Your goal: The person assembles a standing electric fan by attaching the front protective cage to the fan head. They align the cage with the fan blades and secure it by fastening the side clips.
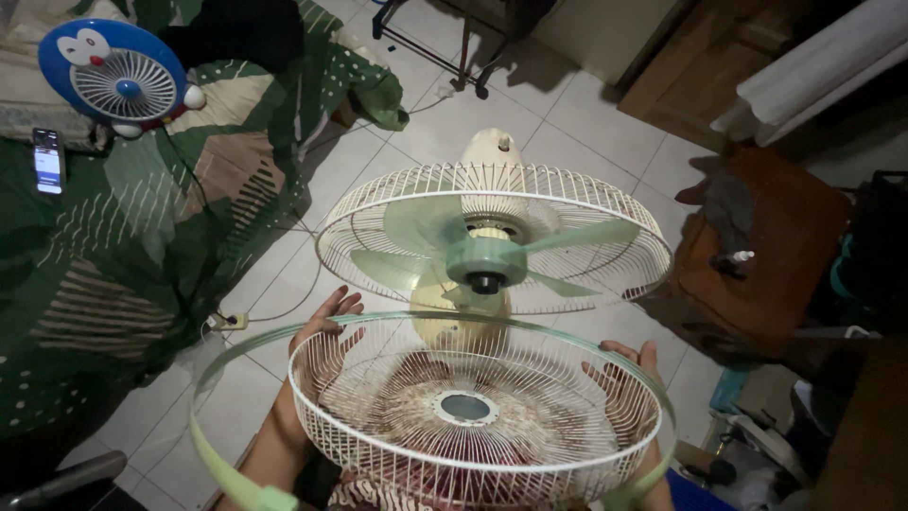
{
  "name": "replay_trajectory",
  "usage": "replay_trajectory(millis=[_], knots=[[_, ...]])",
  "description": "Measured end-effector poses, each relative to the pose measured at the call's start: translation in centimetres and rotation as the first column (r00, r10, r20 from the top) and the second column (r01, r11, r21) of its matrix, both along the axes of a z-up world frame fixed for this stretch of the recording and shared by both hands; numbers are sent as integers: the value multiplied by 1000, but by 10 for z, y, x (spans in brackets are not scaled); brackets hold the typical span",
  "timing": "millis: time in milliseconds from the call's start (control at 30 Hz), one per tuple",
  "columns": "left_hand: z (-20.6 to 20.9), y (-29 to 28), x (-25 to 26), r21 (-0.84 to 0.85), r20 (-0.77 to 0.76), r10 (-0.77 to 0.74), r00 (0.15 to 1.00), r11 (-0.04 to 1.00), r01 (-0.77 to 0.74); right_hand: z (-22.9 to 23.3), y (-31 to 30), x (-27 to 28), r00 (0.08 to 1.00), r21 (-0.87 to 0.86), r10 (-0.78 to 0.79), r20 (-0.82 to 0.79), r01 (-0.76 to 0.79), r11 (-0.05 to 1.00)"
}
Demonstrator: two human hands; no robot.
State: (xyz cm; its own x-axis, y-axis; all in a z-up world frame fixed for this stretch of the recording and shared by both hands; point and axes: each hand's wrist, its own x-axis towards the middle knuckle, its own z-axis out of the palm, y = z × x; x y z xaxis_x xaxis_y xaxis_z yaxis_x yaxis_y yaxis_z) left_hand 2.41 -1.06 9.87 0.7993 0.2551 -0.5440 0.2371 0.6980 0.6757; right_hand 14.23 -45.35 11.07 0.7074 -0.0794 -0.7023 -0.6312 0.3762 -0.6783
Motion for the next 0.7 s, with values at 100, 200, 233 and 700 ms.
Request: replay_trajectory(millis=[100,200,233,700], knots=[[-24,14,12,40,-47,-37,998,998,39,-31,-14,-1,993,-36,26,116,-22,999],[-42,23,15,34,-63,-70,996,997,72,-75,-32,14,978,79,-6,211,-11,997],[-45,25,14,19,-62,-73,995,997,74,-90,-40,17,979,112,-16,202,-7,994],[-52,25,20,-57,-154,12,988,998,-22,-128,-66,40,935,659,61,348,-291,693]])
